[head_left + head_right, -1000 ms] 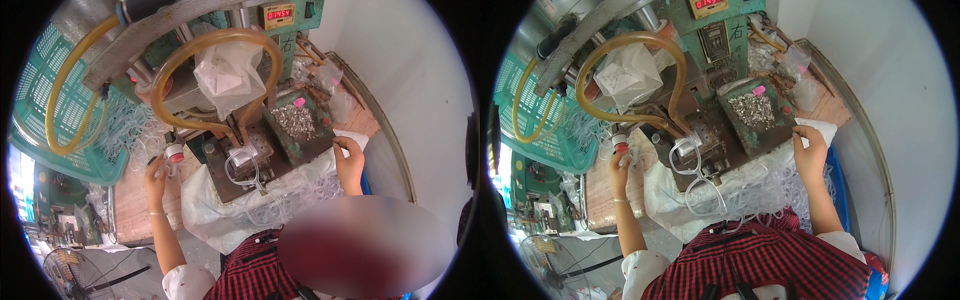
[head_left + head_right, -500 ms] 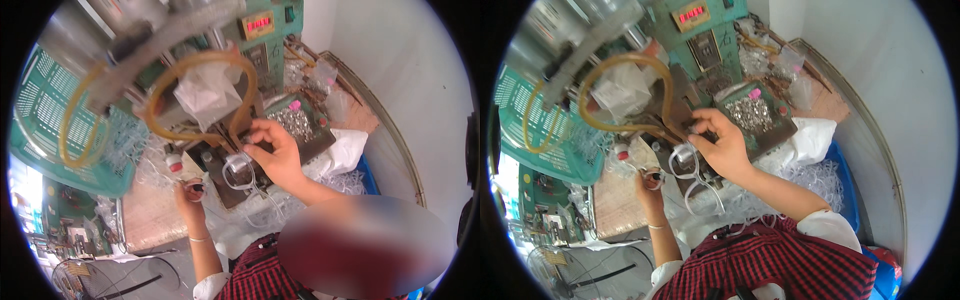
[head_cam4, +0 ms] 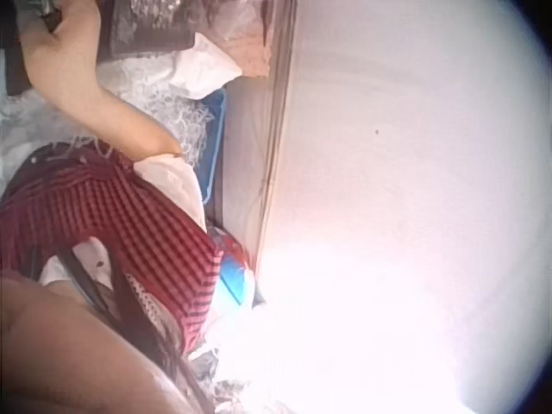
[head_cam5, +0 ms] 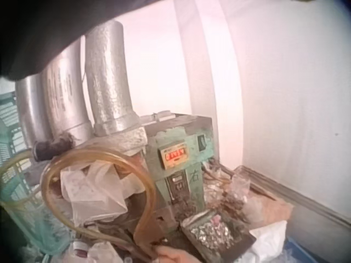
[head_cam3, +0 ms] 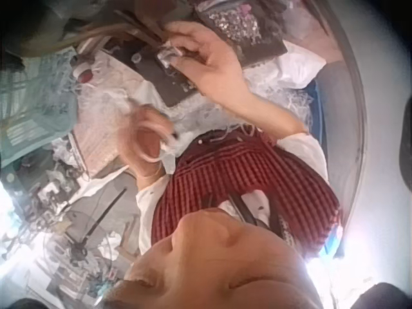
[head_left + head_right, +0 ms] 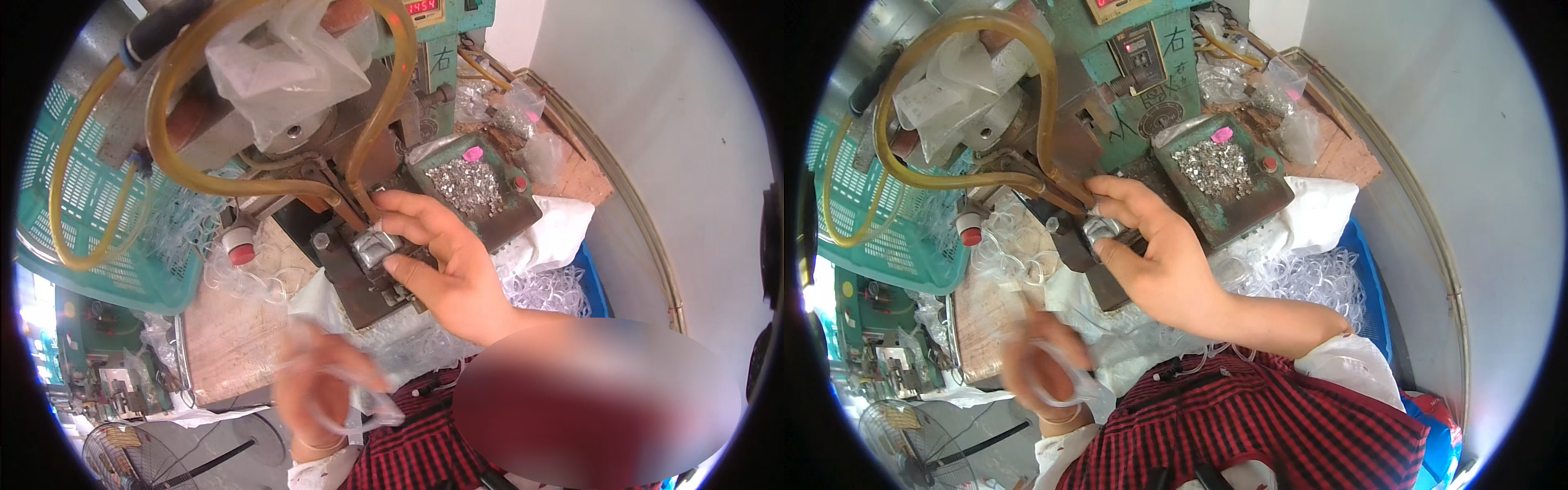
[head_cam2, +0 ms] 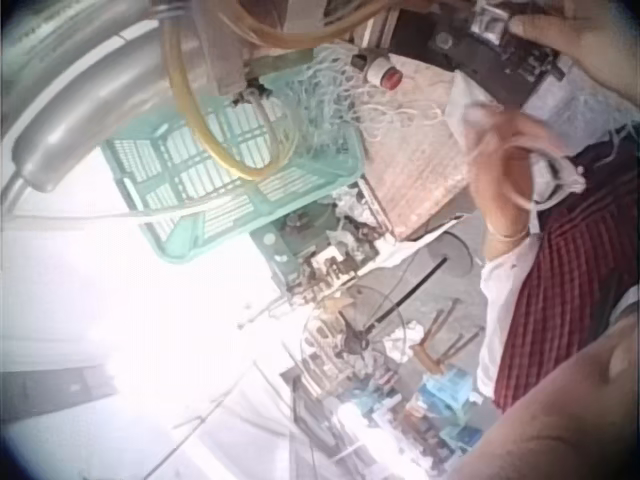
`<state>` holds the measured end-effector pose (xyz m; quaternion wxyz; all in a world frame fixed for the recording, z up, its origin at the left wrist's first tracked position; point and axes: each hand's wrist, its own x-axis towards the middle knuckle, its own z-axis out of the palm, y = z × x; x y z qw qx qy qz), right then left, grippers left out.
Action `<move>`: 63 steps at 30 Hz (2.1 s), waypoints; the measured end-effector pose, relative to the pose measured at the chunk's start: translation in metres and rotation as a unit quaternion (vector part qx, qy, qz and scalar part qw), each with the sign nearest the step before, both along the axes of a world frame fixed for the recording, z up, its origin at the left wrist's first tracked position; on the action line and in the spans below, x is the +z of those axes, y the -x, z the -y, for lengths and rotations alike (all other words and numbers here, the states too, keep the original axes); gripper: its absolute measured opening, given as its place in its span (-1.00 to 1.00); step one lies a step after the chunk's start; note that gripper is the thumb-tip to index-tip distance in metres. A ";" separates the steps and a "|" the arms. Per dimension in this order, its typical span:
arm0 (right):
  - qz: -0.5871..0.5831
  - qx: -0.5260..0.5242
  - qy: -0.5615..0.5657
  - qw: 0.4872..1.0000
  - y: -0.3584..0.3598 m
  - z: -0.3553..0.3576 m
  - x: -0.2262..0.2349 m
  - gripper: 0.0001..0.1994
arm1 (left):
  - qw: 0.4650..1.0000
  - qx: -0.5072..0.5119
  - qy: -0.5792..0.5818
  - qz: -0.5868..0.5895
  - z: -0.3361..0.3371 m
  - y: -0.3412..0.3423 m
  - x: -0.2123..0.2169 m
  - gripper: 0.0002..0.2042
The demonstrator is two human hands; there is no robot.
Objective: The person repeatedly places small metal components into a press machine, activates the press, and removes the finished pieces. They handle the components by hand and place them into a plastic bag after processing.
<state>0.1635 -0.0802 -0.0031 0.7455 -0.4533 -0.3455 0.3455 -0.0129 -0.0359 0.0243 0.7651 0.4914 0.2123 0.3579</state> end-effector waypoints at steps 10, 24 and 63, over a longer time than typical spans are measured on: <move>0.222 -0.350 0.101 0.904 -0.138 0.027 -0.096 -0.57 | 0.949 -0.229 0.211 -0.057 -0.019 -0.058 -0.039 -0.83; 0.568 -0.307 0.302 0.701 -0.101 0.036 -0.107 -0.89 | 0.949 -0.250 0.188 -0.035 -0.018 -0.009 -0.092 -0.70; 0.151 -0.134 0.049 0.978 -0.026 -0.027 -0.034 -0.60 | 0.939 0.295 -0.176 0.012 -0.122 0.019 -0.137 -0.76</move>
